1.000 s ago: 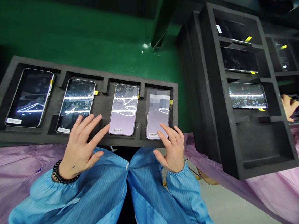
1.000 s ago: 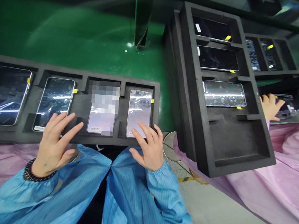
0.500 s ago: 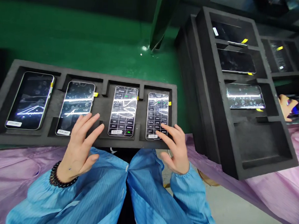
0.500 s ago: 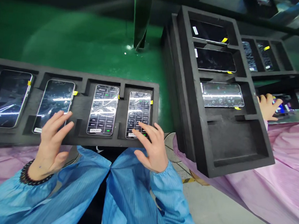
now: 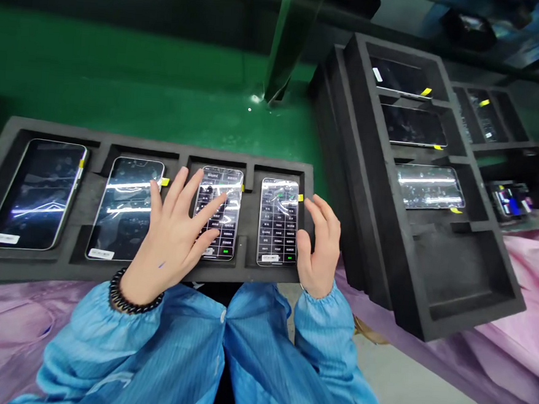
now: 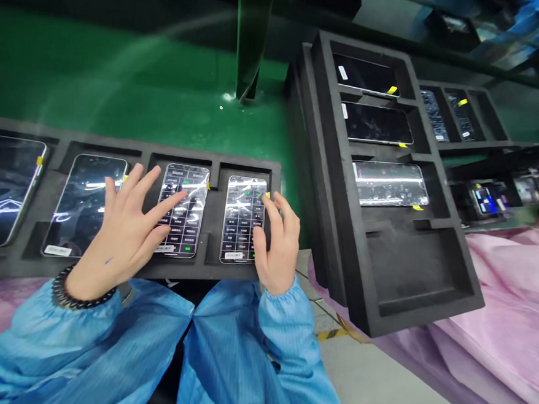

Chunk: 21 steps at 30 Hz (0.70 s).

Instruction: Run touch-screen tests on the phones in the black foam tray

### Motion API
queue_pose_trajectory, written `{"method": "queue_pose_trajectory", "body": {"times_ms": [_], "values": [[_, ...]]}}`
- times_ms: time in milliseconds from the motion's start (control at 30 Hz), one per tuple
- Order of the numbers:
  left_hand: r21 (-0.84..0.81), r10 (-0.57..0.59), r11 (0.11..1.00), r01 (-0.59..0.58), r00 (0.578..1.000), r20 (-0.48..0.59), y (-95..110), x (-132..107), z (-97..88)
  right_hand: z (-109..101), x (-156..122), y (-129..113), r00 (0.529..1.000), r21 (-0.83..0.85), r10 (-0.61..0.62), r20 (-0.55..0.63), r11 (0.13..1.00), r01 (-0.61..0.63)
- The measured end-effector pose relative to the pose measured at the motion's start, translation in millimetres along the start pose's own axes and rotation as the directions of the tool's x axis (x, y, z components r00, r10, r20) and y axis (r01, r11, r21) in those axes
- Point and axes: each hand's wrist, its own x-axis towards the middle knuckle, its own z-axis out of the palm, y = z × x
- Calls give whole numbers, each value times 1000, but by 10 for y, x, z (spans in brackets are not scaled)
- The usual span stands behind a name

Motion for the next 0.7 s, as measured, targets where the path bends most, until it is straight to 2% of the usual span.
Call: {"method": "queue_pose_trajectory", "body": {"times_ms": [300, 500, 700], "values": [[-42, 129, 991, -130, 991, -40, -20, 8, -53, -10, -67, -37, 985, -83, -9, -170, 997, -5], [-48, 161, 986, -163, 986, -35, -14, 31, -73, -4, -88, -10, 984, -128, -44, -174, 992, 22], [-51, 109, 993, -108, 994, 13, 2, 52, -74, -21, -89, -23, 993, -159, 40, -111, 986, -57]]}}
